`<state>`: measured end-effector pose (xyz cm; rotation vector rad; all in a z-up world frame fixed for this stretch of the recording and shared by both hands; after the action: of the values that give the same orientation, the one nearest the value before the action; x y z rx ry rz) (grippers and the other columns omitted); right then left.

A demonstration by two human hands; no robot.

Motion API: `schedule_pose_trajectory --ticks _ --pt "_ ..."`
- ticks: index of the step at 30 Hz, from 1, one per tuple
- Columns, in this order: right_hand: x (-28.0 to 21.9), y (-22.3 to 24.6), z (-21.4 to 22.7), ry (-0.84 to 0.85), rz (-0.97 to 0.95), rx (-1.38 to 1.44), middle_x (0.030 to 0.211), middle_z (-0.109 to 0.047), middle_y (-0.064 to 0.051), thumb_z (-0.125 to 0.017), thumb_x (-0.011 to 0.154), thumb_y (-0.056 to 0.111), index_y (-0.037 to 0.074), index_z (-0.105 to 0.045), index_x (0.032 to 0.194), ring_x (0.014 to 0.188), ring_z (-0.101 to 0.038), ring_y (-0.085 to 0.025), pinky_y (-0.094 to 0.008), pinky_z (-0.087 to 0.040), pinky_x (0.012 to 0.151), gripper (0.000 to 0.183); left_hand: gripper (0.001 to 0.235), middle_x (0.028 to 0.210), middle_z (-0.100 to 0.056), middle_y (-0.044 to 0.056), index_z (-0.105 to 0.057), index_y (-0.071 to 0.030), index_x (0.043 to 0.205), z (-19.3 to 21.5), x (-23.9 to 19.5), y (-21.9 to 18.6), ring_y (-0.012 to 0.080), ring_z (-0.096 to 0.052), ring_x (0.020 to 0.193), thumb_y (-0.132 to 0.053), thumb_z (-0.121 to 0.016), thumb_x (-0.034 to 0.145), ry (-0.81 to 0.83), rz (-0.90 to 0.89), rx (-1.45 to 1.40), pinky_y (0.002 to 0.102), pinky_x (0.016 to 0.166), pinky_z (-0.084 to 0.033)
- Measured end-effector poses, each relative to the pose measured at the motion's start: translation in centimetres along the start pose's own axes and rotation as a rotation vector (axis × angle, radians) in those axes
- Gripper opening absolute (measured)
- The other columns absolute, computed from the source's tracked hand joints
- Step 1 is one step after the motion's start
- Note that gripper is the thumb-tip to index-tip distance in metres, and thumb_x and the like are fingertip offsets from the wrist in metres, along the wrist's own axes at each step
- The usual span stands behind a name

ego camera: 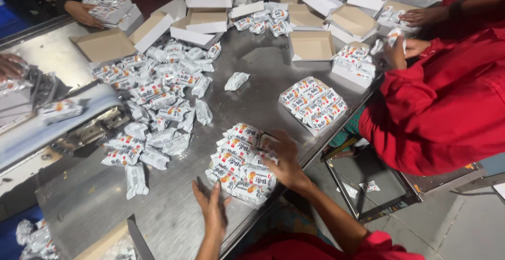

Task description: The person packs individually wrapped food items from a conveyor belt into cardboard boxes. They pick up the items, arrange them neatly inside the boxes, and then move the filled boxes aside. The process is repetitive and involves handling multiple items at once.

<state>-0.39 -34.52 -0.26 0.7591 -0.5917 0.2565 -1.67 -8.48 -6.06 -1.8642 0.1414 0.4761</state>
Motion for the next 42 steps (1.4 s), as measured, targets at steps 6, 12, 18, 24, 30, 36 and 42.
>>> schedule_pose_trajectory --ticks 6,12,18,24,30,36,42 --pt "-6.0 -2.4 -2.0 -0.327 -0.792 1.073 0.134 -0.054 -0.016 -0.059 0.097 0.03 0.005 -0.037 0.145 0.129 -0.051 -0.028 -0.041 -0.041 0.109 0.058 0.091 0.168 -0.027 0.018 -0.021 -0.007 0.163 0.0 5.8 -1.2 0.0271 -0.031 0.151 -0.046 -0.063 0.092 0.142 -0.122 0.126 0.04 0.118 -0.026" --pt "-4.8 -3.4 -5.2 -0.242 -1.059 1.321 0.131 -0.061 -0.019 -0.056 0.099 0.04 0.004 -0.041 0.143 0.118 -0.063 -0.029 -0.046 -0.053 0.099 0.059 0.081 0.147 -0.058 0.026 -0.041 0.003 0.155 -0.3 5.9 1.0 0.0312 -0.053 0.139 -0.046 -0.063 0.094 0.11 0.07 0.188 0.043 0.118 -0.035" --pt "-1.0 -5.0 -7.3 -0.084 -1.036 1.515 0.135 -0.063 -0.013 -0.058 0.095 0.037 0.016 -0.037 0.145 0.124 -0.064 -0.027 -0.047 -0.052 0.105 0.058 0.072 0.141 -0.06 0.018 -0.041 -0.004 0.151 -1.5 4.5 -0.2 0.027 -0.055 0.13 -0.033 -0.067 0.09 0.065 0.119 -0.021 0.043 0.112 -0.038" --pt "4.3 -8.1 -3.0 0.112 -0.952 1.548 0.127 -0.064 -0.016 -0.064 0.094 0.041 0.007 -0.048 0.141 0.109 -0.067 -0.028 -0.045 -0.055 0.093 0.059 0.065 0.139 -0.063 0.018 -0.049 -0.001 0.146 -7.1 2.5 -0.4 0.0277 -0.057 0.127 -0.029 -0.067 0.09 0.14 0.105 -0.111 0.043 0.11 -0.04" --pt "8.3 -19.5 4.3 0.06 -1.007 1.171 0.109 -0.069 -0.012 -0.069 0.093 0.048 0.005 -0.061 0.13 0.082 -0.07 -0.023 -0.039 -0.057 0.072 0.058 0.067 0.149 -0.054 0.009 -0.044 -0.007 0.151 -17.6 1.3 -1.5 0.0203 -0.047 0.139 -0.034 -0.065 0.093 0.275 0.002 -0.024 0.039 0.118 -0.027" --pt "13.4 -30.6 12.3 0.011 -0.994 1.13 0.118 -0.072 -0.01 -0.067 0.091 0.039 0.007 -0.068 0.127 0.097 -0.069 -0.022 -0.037 -0.057 0.086 0.049 0.065 0.145 -0.054 0.022 -0.048 -0.001 0.151 -30.8 1.6 3.2 0.0342 -0.05 0.135 -0.035 -0.064 0.098 0.446 -0.126 -0.1 0.045 0.114 -0.032" --pt "14.0 -35.6 15.2 0.179 -0.822 0.9 0.136 -0.068 -0.002 -0.063 0.094 0.034 0.009 -0.066 0.136 0.124 -0.063 -0.016 -0.03 -0.05 0.101 0.05 0.072 0.161 -0.045 0.021 -0.038 0.001 0.155 -33.5 2.6 7.8 0.0316 -0.04 0.148 -0.041 -0.056 0.099 0.662 -0.314 0.15 0.041 0.123 -0.027"
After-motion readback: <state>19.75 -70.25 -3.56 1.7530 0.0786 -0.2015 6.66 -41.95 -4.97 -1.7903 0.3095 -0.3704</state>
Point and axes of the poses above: each hand's wrist, its own x-axis towards the middle knuckle, its own z-axis out of the back of the hand, y = z × x, the point moved 4 cm from there along x, towards the middle knuckle
